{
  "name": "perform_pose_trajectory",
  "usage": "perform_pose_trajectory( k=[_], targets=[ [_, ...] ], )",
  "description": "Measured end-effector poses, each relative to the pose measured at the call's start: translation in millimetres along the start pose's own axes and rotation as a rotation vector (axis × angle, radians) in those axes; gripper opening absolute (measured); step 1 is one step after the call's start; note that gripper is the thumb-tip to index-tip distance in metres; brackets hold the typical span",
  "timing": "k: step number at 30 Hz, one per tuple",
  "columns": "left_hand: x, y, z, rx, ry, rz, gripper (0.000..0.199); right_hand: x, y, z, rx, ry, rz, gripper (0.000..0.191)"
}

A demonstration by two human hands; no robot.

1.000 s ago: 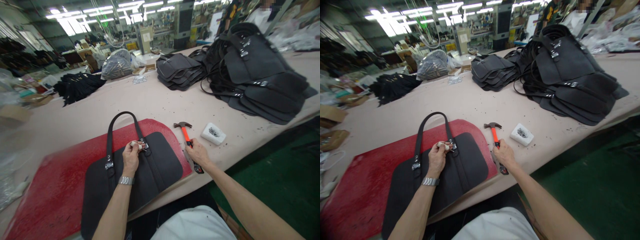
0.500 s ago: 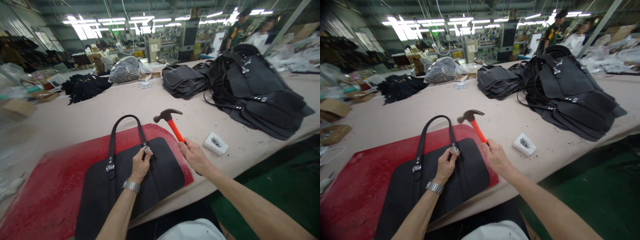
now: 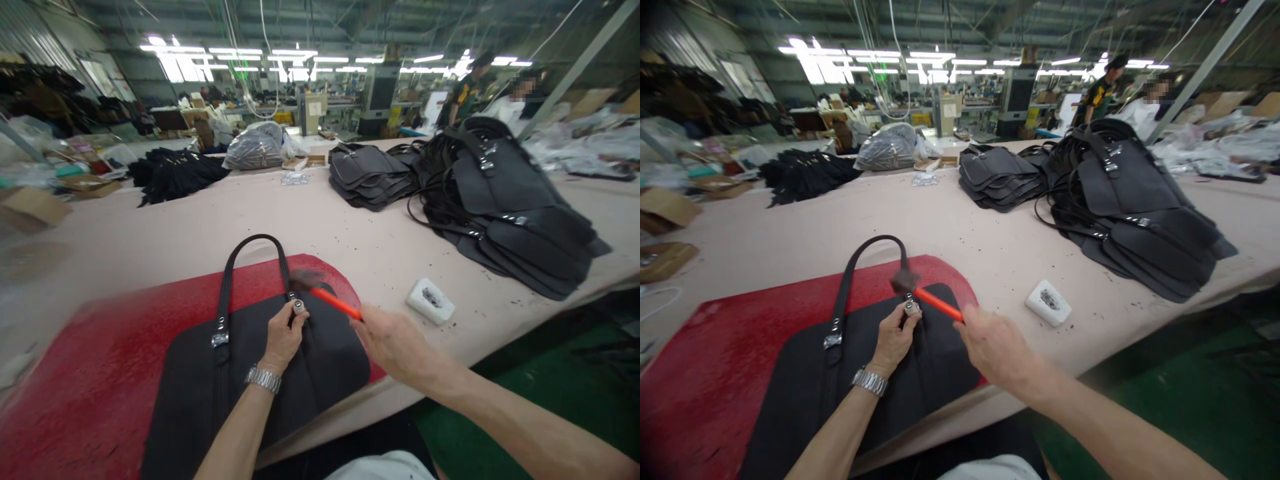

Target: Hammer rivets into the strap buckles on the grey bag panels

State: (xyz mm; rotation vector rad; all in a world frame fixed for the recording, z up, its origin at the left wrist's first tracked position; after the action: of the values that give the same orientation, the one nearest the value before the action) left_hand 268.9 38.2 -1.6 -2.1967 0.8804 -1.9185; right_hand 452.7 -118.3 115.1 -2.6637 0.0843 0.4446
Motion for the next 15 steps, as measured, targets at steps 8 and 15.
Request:
perform_pose_trajectory(
  k=[8,15],
  targets=[
    [-0.6,-0.3,0.6,0.022,-0.001,0.023,0.019,-12.1,-13.1,-34.0,0.373,-0.211,0.145,0.028],
    [2.4,-0.5,0.3,-0.015,-0.019,0.012,0.016,30.4,24.4,25.7,-0.266,0.134,0.127,0.024]
  ],
)
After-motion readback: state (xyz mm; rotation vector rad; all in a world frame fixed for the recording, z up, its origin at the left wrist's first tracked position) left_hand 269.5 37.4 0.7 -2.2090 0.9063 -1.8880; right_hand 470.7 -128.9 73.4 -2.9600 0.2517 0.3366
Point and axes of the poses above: each hand's wrist, its own y-axis away from the middle knuckle, its own z-axis out of the palm, x = y × z, the point moved 1 cm from there along -y, towards the middle knuckle, and after that the axes turned 8 degrees about y, right-handed, at the moved point
